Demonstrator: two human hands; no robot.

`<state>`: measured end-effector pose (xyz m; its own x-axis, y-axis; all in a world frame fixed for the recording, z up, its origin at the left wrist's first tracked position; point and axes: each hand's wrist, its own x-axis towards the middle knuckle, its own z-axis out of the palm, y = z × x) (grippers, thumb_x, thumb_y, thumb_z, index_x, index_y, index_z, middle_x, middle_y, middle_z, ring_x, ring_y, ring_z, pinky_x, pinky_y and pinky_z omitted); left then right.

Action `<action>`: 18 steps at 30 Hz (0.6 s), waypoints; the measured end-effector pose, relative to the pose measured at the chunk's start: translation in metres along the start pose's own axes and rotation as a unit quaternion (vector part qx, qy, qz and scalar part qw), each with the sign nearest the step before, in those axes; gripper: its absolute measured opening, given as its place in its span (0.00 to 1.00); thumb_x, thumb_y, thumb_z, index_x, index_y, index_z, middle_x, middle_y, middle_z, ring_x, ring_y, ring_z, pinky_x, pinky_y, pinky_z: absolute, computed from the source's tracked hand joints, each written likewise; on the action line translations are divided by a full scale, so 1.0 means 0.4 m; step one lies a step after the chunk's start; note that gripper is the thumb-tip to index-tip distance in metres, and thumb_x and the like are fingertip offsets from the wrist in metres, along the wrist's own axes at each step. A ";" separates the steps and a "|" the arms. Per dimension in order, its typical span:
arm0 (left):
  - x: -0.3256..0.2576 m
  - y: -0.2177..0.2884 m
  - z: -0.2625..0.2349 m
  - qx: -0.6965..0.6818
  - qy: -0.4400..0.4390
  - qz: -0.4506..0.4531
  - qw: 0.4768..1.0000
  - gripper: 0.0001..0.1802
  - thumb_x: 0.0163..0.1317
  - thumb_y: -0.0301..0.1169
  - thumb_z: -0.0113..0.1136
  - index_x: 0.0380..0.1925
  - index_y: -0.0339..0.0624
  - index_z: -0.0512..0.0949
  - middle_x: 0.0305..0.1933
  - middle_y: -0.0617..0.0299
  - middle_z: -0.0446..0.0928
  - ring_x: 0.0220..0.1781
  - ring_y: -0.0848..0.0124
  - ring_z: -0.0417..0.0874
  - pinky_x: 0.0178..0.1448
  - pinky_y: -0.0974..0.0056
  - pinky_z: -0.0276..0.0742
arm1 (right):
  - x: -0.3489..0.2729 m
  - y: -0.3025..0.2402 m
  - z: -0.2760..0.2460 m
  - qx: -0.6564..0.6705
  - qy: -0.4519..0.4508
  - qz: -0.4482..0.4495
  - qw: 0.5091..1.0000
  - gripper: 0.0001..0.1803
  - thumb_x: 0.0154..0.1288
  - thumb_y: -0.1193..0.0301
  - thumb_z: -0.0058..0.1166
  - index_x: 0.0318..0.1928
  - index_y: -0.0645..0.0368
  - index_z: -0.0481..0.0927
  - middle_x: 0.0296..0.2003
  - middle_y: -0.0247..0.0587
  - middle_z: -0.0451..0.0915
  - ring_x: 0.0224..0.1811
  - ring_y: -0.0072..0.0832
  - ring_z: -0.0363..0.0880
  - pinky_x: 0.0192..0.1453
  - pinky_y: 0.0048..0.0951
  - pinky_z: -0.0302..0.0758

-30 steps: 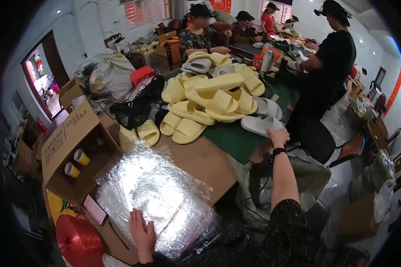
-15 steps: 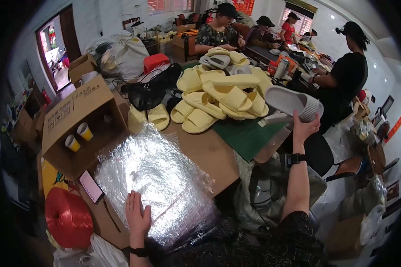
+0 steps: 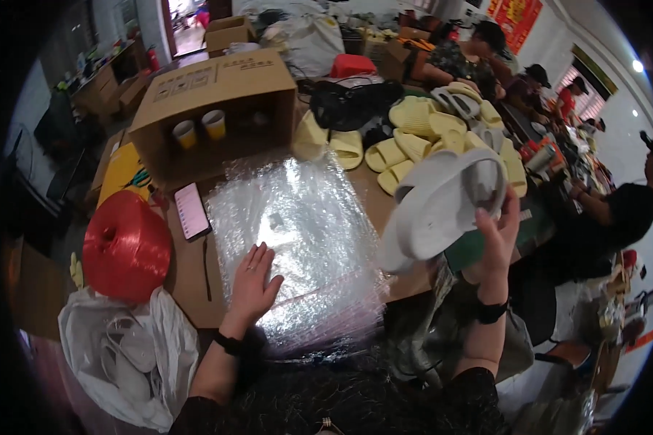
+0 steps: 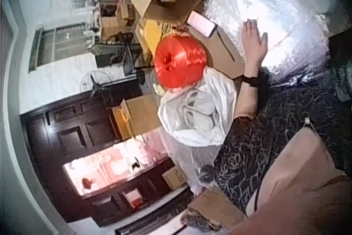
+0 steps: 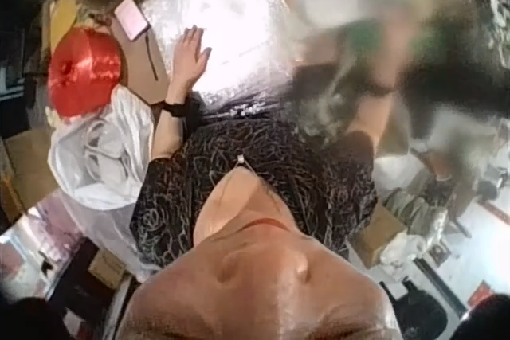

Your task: The recorder is sorting and placing pairs of slides/sandals into plastic bags at a workstation.

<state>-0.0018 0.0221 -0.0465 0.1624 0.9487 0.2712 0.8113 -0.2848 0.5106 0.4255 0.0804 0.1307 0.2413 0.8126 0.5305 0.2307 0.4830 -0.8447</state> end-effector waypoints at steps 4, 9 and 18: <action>-0.010 -0.011 0.015 0.000 0.005 -0.010 1.000 0.33 0.65 0.41 0.58 0.67 0.34 0.70 0.74 0.43 0.66 0.78 0.45 0.61 0.79 0.49 0.56 | -0.002 0.063 0.116 -0.054 -0.133 0.062 0.988 0.42 0.49 0.68 0.71 0.67 0.59 0.70 0.61 0.41 0.71 0.60 0.31 0.72 0.62 0.34 0.70; -0.012 -0.023 0.019 -0.005 0.013 0.006 1.000 0.33 0.66 0.42 0.57 0.67 0.35 0.69 0.75 0.43 0.64 0.78 0.45 0.60 0.79 0.48 0.56 | 0.021 0.180 0.187 -0.318 -0.176 -0.130 0.923 0.38 0.44 0.67 0.69 0.61 0.54 0.76 0.53 0.46 0.72 0.58 0.43 0.70 0.59 0.38 0.71; -0.003 -0.034 0.028 0.009 0.020 0.018 1.000 0.32 0.66 0.42 0.58 0.66 0.34 0.71 0.73 0.42 0.66 0.76 0.44 0.62 0.79 0.48 0.56 | 0.017 0.442 0.209 -0.433 -0.142 -0.078 0.887 0.27 0.53 0.79 0.58 0.57 0.50 0.82 0.56 0.41 0.74 0.59 0.43 0.72 0.61 0.41 0.74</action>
<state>-0.0070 0.0264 -0.0629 0.1683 0.9316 0.3221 0.8159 -0.3150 0.4849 0.3892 0.1984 -0.0209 -0.0767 0.8667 0.4929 0.9076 0.2653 -0.3254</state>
